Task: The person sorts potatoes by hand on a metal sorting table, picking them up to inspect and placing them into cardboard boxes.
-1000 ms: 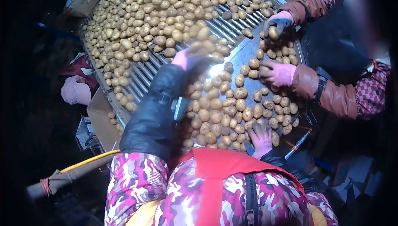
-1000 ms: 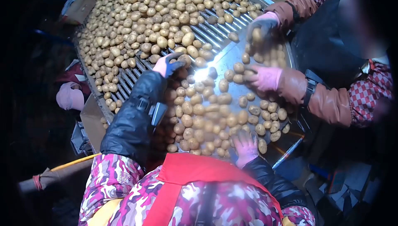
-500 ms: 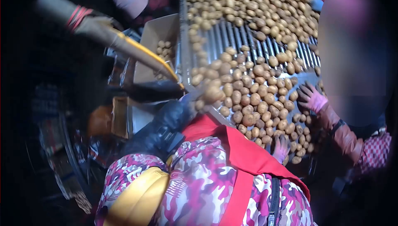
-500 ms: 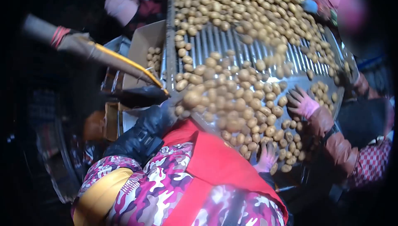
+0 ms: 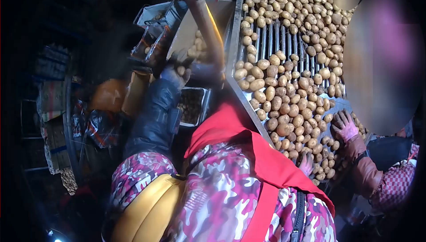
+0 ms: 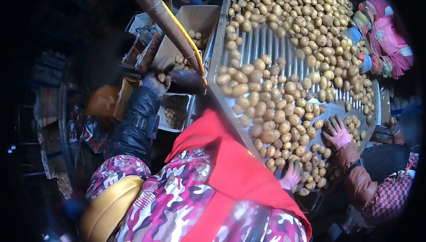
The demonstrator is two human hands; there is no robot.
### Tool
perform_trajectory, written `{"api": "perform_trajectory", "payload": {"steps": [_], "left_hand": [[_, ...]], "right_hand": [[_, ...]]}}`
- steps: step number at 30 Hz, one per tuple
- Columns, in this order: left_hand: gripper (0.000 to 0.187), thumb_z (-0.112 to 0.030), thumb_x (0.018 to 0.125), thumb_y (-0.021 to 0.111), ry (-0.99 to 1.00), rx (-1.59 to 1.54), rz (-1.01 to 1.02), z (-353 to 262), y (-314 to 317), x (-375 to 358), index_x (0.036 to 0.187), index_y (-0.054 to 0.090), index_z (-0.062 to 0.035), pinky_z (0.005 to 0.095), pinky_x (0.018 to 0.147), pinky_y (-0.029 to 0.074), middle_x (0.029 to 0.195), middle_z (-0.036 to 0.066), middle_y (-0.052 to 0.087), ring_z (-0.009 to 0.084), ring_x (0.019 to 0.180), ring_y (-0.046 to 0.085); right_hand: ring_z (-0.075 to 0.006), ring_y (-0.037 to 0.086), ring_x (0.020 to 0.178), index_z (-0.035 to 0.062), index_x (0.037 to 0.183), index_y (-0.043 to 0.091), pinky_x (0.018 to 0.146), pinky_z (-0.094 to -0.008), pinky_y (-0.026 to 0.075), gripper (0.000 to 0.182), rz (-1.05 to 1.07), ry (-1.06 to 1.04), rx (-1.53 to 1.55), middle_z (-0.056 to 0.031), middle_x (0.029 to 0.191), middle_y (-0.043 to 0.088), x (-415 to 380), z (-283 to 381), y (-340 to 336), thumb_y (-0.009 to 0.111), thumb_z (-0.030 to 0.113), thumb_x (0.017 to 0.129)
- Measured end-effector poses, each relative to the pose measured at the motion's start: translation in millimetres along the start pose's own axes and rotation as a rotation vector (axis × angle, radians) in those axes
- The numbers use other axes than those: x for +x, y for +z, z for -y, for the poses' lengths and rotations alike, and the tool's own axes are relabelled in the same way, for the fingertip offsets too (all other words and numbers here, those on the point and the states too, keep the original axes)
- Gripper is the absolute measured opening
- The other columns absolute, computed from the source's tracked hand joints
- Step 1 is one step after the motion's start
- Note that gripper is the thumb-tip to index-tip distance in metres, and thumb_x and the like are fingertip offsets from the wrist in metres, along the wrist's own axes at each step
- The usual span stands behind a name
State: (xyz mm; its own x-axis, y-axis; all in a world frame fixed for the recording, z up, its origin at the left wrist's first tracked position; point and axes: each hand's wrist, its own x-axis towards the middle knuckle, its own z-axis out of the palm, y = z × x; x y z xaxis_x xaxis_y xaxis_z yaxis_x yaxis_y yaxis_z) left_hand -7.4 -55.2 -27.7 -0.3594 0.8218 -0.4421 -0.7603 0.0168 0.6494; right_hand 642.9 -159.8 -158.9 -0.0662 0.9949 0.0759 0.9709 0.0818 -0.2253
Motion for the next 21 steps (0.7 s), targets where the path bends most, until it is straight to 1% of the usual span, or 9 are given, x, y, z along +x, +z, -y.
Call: {"api": "perform_trajectory", "payload": {"steps": [4, 7, 8, 11, 13, 15, 19, 20, 21], "left_hand": [[0.033, -0.042, 0.097, 0.067, 0.018, 0.015, -0.140, 13, -49, -24, 0.115, 0.067, -0.0141, 0.0235, 0.056, 0.055, 0.101, 0.008, 0.071, 0.0166, 0.081, 0.065], [0.044, -0.045, 0.098, 0.066, -0.020, 0.424, -0.344, 22, -66, -47, 0.127, 0.064, -0.0123, 0.0304, 0.072, 0.059, 0.111, 0.012, 0.068, 0.0159, 0.092, 0.064], [0.049, -0.041, 0.099, 0.066, -0.081, 0.705, -0.237, 24, -118, -29, 0.134, 0.060, -0.0076, 0.0326, 0.081, 0.058, 0.120, 0.014, 0.068, 0.0210, 0.097, 0.067], [0.058, -0.024, 0.091, 0.077, 0.241, 1.878, -0.166, 46, -44, -68, 0.139, 0.057, -0.0004, 0.0440, 0.103, 0.052, 0.126, 0.022, 0.065, 0.0368, 0.114, 0.066], [0.062, -0.025, 0.090, 0.078, 0.310, 1.633, 0.142, 79, -16, -60, 0.143, 0.055, -0.0027, 0.0476, 0.106, 0.049, 0.130, 0.024, 0.063, 0.0415, 0.119, 0.063], [0.069, -0.029, 0.084, 0.082, 0.690, 1.760, 0.543, 95, 70, -66, 0.144, 0.056, -0.0064, 0.0487, 0.108, 0.047, 0.134, 0.022, 0.062, 0.0425, 0.124, 0.059], [0.094, -0.051, 0.075, 0.083, 0.845, 2.166, 0.684, 156, 143, -19, 0.153, 0.045, -0.0146, 0.0621, 0.117, 0.029, 0.152, 0.020, 0.046, 0.0412, 0.144, 0.039], [0.107, -0.064, 0.070, 0.080, 0.719, 2.317, 0.710, 176, 155, -9, 0.156, 0.039, -0.0165, 0.0668, 0.118, 0.022, 0.159, 0.021, 0.037, 0.0411, 0.148, 0.031], [0.117, -0.070, 0.065, 0.081, 0.782, 2.380, 0.807, 201, 156, 0, 0.157, 0.036, -0.0138, 0.0688, 0.118, 0.020, 0.161, 0.023, 0.032, 0.0432, 0.150, 0.028]], "right_hand": [[-0.0388, 0.038, 0.145, 0.0165, 0.148, 0.052, 0.118, -0.0606, 0.027, 0.067, -0.022, -0.031, -0.008, -0.0164, 0.153, 0.046, 0, -2, 3, 0.070, 0.040, 0.087], [-0.0401, 0.037, 0.145, 0.0138, 0.149, 0.049, 0.119, -0.0611, 0.026, 0.069, 0.003, 0.004, -0.045, -0.0181, 0.153, 0.045, 2, 11, -3, 0.069, 0.040, 0.088], [-0.0405, 0.036, 0.146, 0.0131, 0.150, 0.049, 0.119, -0.0611, 0.024, 0.070, 0.059, 0.031, -0.030, -0.0185, 0.154, 0.043, 5, 20, -15, 0.069, 0.040, 0.088], [-0.0407, 0.033, 0.147, 0.0122, 0.149, 0.049, 0.122, -0.0602, 0.019, 0.070, 0.143, 0.079, 0.044, -0.0181, 0.157, 0.040, 9, 33, -33, 0.070, 0.039, 0.088], [-0.0398, 0.034, 0.146, 0.0123, 0.148, 0.050, 0.122, -0.0598, 0.019, 0.068, 0.058, 0.034, 0.026, -0.0181, 0.156, 0.041, 7, 33, -26, 0.070, 0.039, 0.089], [-0.0391, 0.037, 0.145, 0.0123, 0.145, 0.052, 0.122, -0.0596, 0.020, 0.063, 0.051, 0.072, 0.026, -0.0170, 0.154, 0.044, 9, 44, -35, 0.070, 0.038, 0.089], [-0.0391, 0.038, 0.144, 0.0124, 0.144, 0.053, 0.120, -0.0621, 0.020, 0.064, 0.086, 0.074, 0.063, -0.0181, 0.154, 0.044, 10, 47, -43, 0.070, 0.038, 0.089], [-0.0391, 0.038, 0.143, 0.0124, 0.144, 0.053, 0.120, -0.0626, 0.020, 0.064, 0.084, 0.072, 0.066, -0.0183, 0.154, 0.043, 10, 46, -44, 0.070, 0.039, 0.088], [-0.0398, 0.039, 0.142, 0.0119, 0.143, 0.053, 0.119, -0.0648, 0.020, 0.064, 0.066, 0.076, 0.079, -0.0197, 0.153, 0.044, 6, 45, -41, 0.070, 0.039, 0.087]]}}
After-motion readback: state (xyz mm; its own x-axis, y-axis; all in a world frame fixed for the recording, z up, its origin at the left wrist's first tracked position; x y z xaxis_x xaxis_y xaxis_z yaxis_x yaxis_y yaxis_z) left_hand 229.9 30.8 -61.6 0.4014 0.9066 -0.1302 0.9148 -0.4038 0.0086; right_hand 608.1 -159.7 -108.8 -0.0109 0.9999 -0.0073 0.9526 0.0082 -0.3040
